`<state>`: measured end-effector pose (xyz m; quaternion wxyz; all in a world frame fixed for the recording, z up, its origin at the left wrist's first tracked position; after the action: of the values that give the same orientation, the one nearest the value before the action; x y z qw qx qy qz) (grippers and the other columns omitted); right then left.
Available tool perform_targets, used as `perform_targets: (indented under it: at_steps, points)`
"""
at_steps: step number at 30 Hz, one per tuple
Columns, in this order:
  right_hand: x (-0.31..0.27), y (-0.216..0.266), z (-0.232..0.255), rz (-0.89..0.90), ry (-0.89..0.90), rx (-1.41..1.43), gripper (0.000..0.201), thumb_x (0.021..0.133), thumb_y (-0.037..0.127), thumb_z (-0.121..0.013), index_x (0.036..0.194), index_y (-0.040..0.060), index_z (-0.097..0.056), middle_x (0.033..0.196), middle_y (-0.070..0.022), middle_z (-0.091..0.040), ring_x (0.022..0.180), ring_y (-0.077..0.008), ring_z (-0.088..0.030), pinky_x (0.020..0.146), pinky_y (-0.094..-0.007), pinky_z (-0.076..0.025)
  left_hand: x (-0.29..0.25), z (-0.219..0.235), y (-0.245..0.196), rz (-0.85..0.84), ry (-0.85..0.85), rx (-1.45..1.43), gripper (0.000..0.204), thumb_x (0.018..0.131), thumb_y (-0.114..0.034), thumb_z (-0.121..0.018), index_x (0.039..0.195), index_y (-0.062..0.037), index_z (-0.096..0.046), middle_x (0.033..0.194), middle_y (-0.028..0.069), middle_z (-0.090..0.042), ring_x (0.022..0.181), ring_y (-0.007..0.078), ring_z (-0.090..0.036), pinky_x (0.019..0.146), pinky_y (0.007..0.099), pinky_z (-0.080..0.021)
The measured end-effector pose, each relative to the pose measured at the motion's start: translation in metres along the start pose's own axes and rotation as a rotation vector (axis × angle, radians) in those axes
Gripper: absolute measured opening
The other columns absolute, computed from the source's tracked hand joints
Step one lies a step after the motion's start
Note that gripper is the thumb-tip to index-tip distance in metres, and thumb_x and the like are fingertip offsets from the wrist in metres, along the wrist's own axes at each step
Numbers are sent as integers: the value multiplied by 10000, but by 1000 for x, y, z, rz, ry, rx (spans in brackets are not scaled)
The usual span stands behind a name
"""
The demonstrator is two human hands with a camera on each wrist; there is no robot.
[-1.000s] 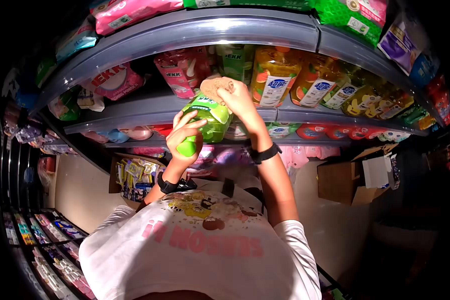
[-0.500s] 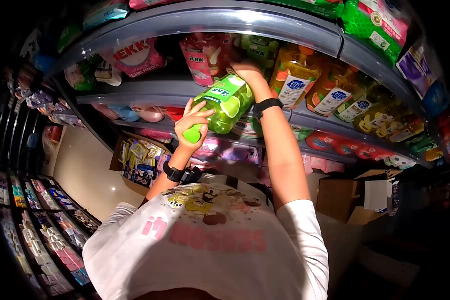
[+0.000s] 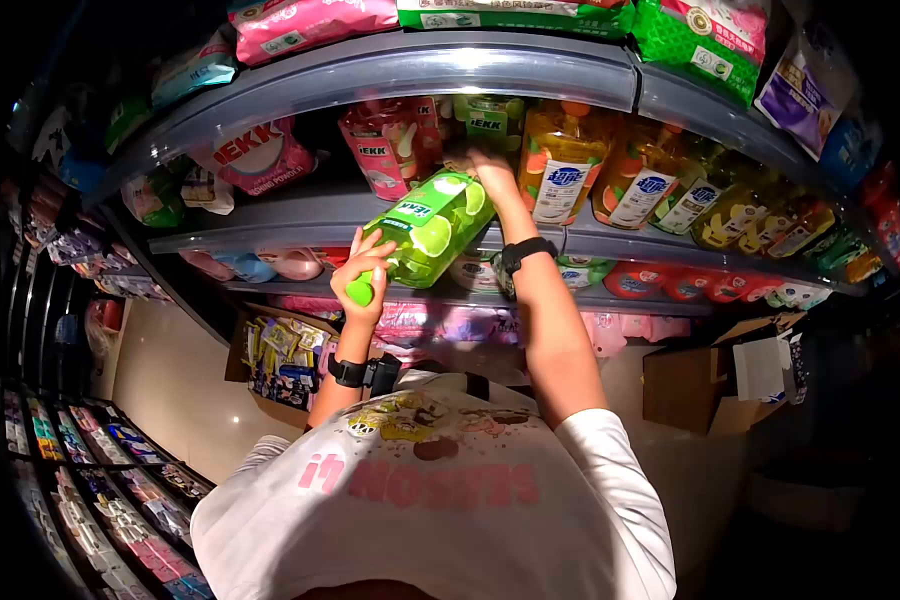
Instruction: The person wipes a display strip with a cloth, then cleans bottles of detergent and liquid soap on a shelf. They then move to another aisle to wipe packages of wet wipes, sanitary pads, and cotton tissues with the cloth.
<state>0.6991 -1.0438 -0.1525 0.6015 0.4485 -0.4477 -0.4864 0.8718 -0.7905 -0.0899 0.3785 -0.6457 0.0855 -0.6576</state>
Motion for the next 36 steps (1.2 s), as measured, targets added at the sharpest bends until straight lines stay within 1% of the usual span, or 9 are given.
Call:
perform_targets:
  at_steps: [5, 10, 14, 17, 18, 23, 28, 31, 36]
  points:
    - [-20, -2, 2, -148, -127, 351, 481, 789, 414, -523, 789, -56, -627, 748, -148, -634, 709, -235, -584, 685, -326, -435, -1, 3, 0, 4, -26, -24, 77, 783, -83, -555, 723, -35, -563, 891, 129, -672, 1023, 342, -579, 1026, 526, -238]
    - [-47, 11, 2, -29, -239, 418, 400, 830, 323, -496, 608, -3, -560, 605, -84, -569, 584, -169, -509, 596, -303, -399, -3, 6, 6, 35, -55, -64, 104, 800, -106, -546, 736, -25, -562, 901, 143, -667, 1047, 342, -562, 1033, 537, -219]
    - [-86, 25, -4, 98, -411, 490, 268, 899, 243, -458, 806, -5, -501, 726, -14, -485, 681, -118, -451, 633, -284, -375, -2, 13, 14, 100, -119, -96, 129, 823, -94, -512, 749, 1, -561, 930, 185, -650, 1082, 350, -535, 1042, 527, -210]
    - [-120, 23, -13, 274, -486, 494, 314, 905, 195, -482, 1090, -57, -505, 995, -121, -598, 901, -183, -559, 810, -293, -421, -3, 16, 22, 114, -161, -136, 137, 827, -88, -501, 747, 9, -556, 951, 197, -642, 1107, 353, -514, 1047, 522, -205]
    - [-132, 18, -12, 216, -450, 380, 380, 897, 162, -491, 1213, -43, -447, 1134, -178, -564, 1030, -219, -543, 894, -306, -400, -4, 15, 22, 121, -174, -149, 143, 829, -93, -500, 745, 12, -552, 954, 201, -640, 1113, 352, -510, 1049, 522, -204]
    - [-173, 41, -17, 485, -410, 47, 356, 802, 52, -551, 1139, -48, -498, 1181, -199, -525, 1116, -320, -497, 950, -359, -371, -6, 8, 16, 123, -214, -102, 163, 851, -105, -487, 750, 10, -544, 961, 203, -636, 1119, 353, -503, 1048, 520, -210]
    - [-201, 109, -21, 876, -5, -175, 456, 580, 78, -657, 1020, 1, -565, 1176, -164, -522, 1167, -327, -446, 1012, -450, -298, -7, 8, 19, 169, -254, -120, 148, 853, -89, -479, 766, 14, -538, 991, 212, -625, 1130, 344, -496, 1045, 501, -228]
    - [-191, 123, -21, 958, 214, -153, 460, 631, 143, -686, 1048, 38, -521, 1204, -147, -506, 1196, -329, -419, 1013, -489, -283, -4, 7, 21, 158, -241, -129, 145, 852, -88, -480, 762, 12, -534, 996, 208, -626, 1140, 349, -487, 1046, 491, -232]
    - [-116, 72, -1, 560, -102, -79, 346, 765, 159, -616, 1041, 9, -471, 1097, -202, -545, 1007, -365, -536, 850, -362, -435, -1, 8, 16, 176, -223, -117, 126, 838, -82, -488, 760, 7, -530, 998, 197, -629, 1143, 350, -486, 1052, 498, -216]
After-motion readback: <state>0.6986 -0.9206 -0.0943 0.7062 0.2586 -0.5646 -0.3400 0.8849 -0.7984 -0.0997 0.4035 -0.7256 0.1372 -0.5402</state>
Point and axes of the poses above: each hand's wrist, its own x-axis towards the middle knuckle, its own z-axis out of the back of the hand, y = z × x, the point moved 2 cm from there along x, towards the middle knuckle
